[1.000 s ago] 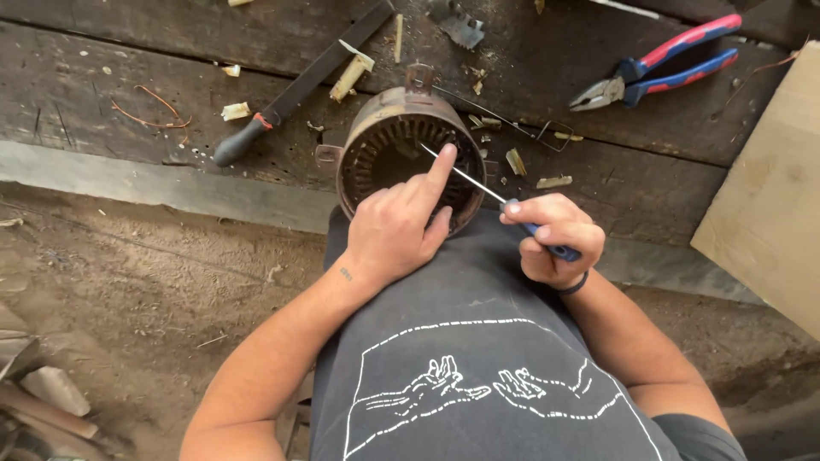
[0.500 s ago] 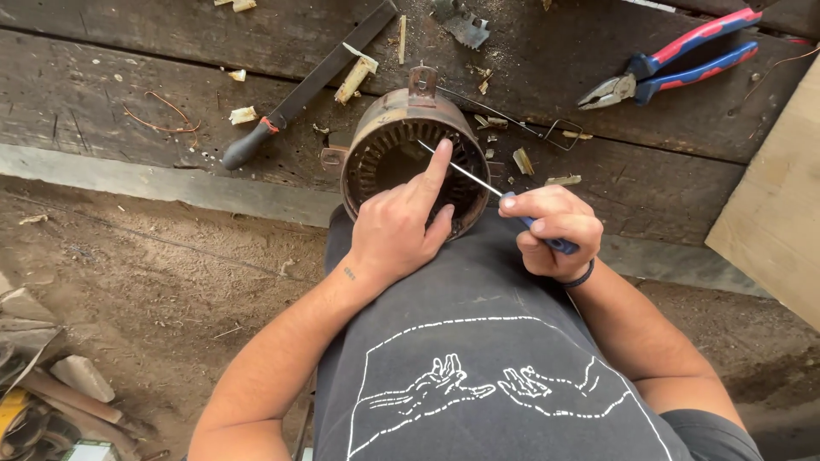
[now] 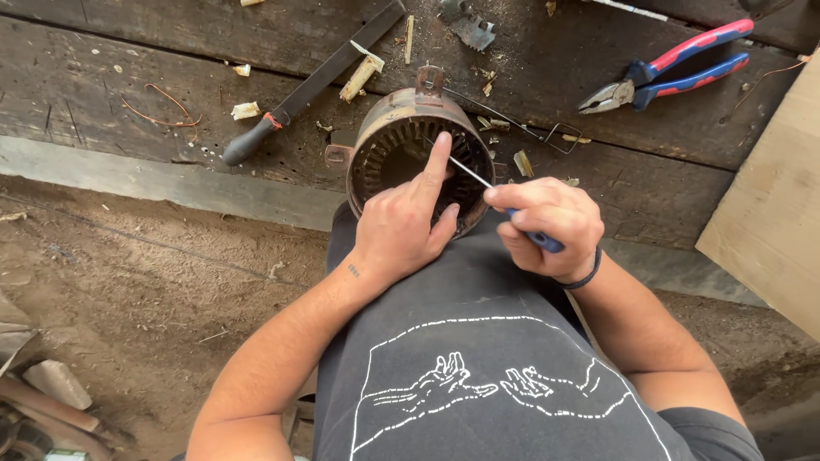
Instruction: Repairing an electric motor stator by using a screwdriver to clean or adjust the internal slots.
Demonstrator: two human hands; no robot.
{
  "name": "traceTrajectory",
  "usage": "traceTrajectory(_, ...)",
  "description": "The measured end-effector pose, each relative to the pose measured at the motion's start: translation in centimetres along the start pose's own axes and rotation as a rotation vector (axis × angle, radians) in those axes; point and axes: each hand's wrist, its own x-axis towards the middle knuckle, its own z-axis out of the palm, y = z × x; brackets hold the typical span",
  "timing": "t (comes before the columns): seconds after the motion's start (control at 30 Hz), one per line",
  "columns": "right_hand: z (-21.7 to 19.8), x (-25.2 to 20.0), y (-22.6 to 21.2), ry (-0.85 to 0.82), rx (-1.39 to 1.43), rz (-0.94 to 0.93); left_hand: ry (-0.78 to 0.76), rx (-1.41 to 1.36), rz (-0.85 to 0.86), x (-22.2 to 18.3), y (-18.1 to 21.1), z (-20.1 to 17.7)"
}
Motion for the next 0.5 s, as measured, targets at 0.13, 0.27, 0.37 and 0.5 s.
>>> traceTrajectory(0.13,0.8,2.4,-0.5,-0.041,-0.084,-0.045,0.027,-0.009,0.0,-0.2,0.0,-0.2)
traceTrajectory(0.27,1.5,5.2,-1.2,-0.127,-0.192,-0.014,0.21,-0.096,0.075,-0.1,0.3,-1.1)
traceTrajectory(0.37,2.4,6.6,-1.4,-0.166,-0.224,0.001,0.36,-0.273,0.056,-1.9,-1.6,1.8)
traceTrajectory(0.5,3.6,6.5,-0.7,-0.25,-0.275,0.129,0.331,-0.305,0.202,-2.4,-2.0,1.8)
